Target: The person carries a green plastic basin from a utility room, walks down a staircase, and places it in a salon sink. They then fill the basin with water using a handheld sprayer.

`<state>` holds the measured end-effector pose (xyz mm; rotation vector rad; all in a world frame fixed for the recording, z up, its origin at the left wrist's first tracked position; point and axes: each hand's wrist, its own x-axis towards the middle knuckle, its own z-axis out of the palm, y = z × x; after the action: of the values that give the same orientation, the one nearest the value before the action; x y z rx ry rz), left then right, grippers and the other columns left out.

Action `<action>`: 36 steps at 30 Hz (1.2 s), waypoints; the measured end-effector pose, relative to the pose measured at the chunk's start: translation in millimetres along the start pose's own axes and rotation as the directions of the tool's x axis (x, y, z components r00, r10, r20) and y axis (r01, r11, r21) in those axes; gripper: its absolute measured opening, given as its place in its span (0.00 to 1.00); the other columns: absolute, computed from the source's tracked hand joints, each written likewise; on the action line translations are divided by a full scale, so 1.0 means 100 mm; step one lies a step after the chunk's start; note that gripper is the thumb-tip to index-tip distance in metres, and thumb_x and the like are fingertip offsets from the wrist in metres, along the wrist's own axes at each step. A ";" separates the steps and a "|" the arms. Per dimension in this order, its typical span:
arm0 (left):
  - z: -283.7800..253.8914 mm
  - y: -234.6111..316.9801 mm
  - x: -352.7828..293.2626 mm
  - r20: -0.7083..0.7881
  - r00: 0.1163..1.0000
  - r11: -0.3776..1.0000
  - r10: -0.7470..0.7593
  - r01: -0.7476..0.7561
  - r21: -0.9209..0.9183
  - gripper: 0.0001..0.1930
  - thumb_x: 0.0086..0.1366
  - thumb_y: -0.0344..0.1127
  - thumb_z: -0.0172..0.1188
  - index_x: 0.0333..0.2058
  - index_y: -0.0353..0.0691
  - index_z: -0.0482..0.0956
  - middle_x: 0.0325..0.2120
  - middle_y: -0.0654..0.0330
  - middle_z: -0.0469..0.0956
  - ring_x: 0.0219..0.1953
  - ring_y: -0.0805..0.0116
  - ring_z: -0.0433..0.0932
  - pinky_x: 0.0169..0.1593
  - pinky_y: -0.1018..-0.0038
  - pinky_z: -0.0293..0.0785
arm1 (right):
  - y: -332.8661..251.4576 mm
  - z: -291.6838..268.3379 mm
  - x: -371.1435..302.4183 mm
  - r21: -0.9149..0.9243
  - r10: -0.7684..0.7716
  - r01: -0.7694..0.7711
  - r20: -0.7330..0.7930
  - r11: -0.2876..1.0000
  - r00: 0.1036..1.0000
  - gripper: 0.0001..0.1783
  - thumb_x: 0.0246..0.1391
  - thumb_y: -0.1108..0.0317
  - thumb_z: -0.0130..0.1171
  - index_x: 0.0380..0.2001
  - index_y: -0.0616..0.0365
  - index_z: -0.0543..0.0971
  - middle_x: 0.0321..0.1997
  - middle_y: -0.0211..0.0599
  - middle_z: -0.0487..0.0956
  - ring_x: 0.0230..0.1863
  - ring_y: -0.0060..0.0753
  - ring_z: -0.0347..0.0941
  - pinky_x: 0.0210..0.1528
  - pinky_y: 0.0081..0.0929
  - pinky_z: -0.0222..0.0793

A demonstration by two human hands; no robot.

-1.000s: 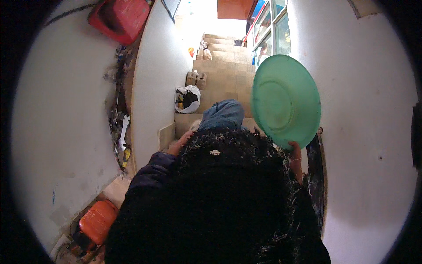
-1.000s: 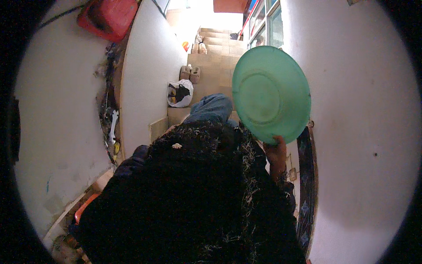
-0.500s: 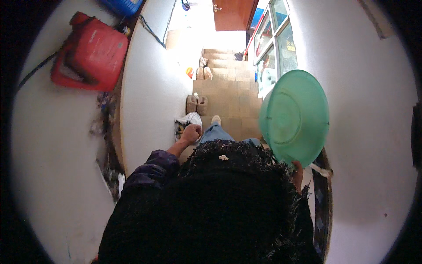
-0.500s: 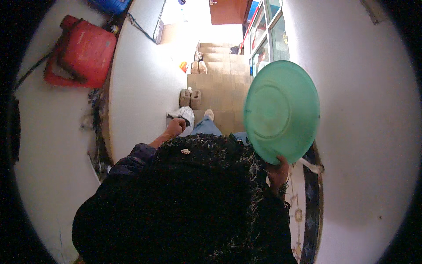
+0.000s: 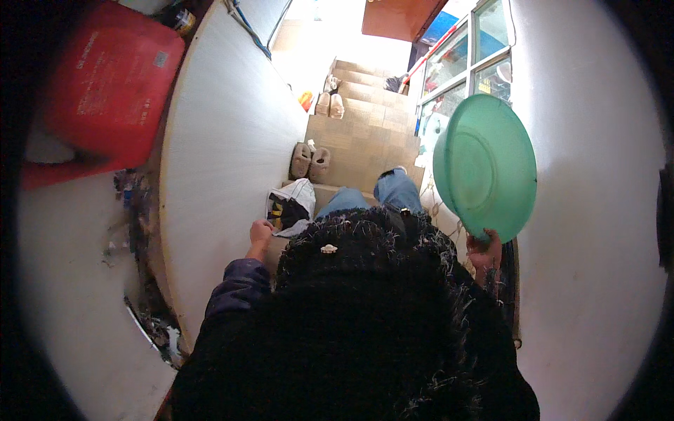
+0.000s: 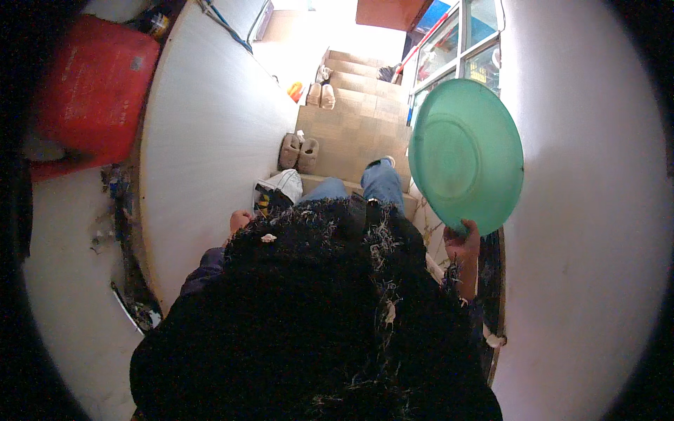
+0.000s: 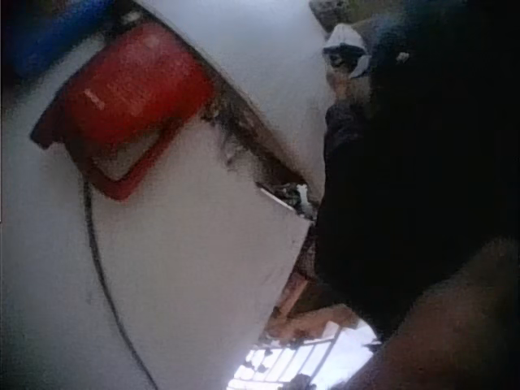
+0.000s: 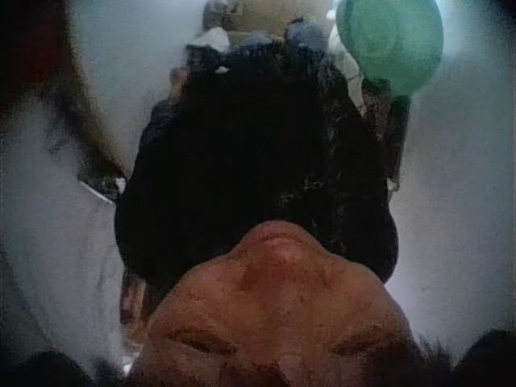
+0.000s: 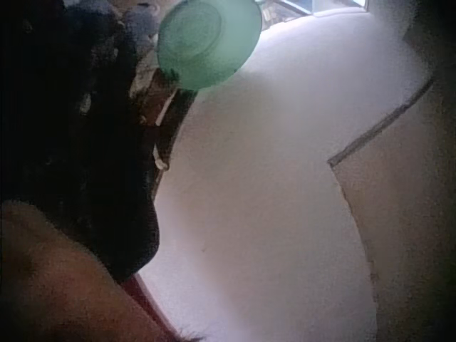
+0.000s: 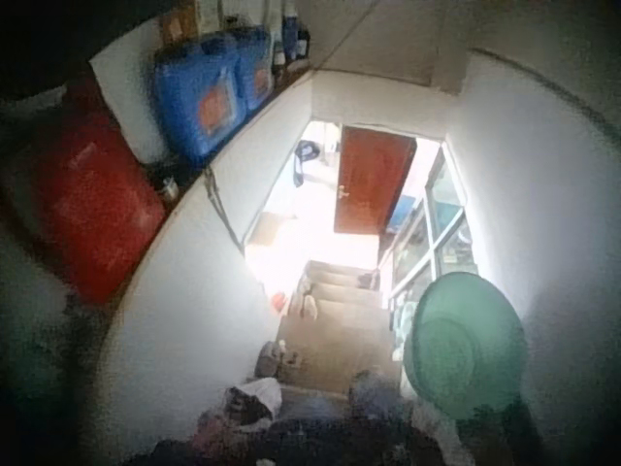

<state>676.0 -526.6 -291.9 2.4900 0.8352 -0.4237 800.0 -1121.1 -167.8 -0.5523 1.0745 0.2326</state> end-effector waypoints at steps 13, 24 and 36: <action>0.80 0.91 1.06 0.320 0.942 0.960 0.101 -0.007 -0.281 0.09 0.51 0.29 0.51 0.30 0.31 0.75 0.20 0.55 0.74 0.19 0.68 0.73 0.24 0.73 0.70 | 0.07 0.57 1.13 -0.137 0.089 -0.052 0.284 0.989 0.955 0.20 0.42 0.71 0.55 0.41 0.59 0.67 0.38 0.40 0.72 0.38 0.41 0.71 0.37 0.34 0.71; 0.04 1.86 1.56 0.484 0.830 0.961 0.278 -0.243 -0.136 0.10 0.47 0.36 0.54 0.24 0.36 0.79 0.16 0.58 0.76 0.22 0.70 0.75 0.29 0.74 0.70 | 0.89 0.42 1.12 -0.208 0.082 -0.065 0.076 0.976 0.994 0.12 0.42 0.62 0.55 0.30 0.56 0.70 0.23 0.31 0.70 0.23 0.29 0.69 0.22 0.22 0.65; 0.78 1.35 1.73 0.449 0.879 0.987 0.159 -0.150 -0.056 0.18 0.49 0.43 0.57 0.34 0.36 0.78 0.29 0.49 0.78 0.34 0.56 0.77 0.37 0.67 0.71 | 0.46 0.78 1.61 0.086 0.121 -0.139 0.190 0.986 0.974 0.10 0.44 0.69 0.53 0.33 0.59 0.71 0.27 0.35 0.75 0.27 0.34 0.71 0.31 0.28 0.70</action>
<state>883.4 -579.0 -385.0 2.2759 0.4443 -0.8899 915.0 -1054.0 -295.6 -0.3636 0.9374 0.3373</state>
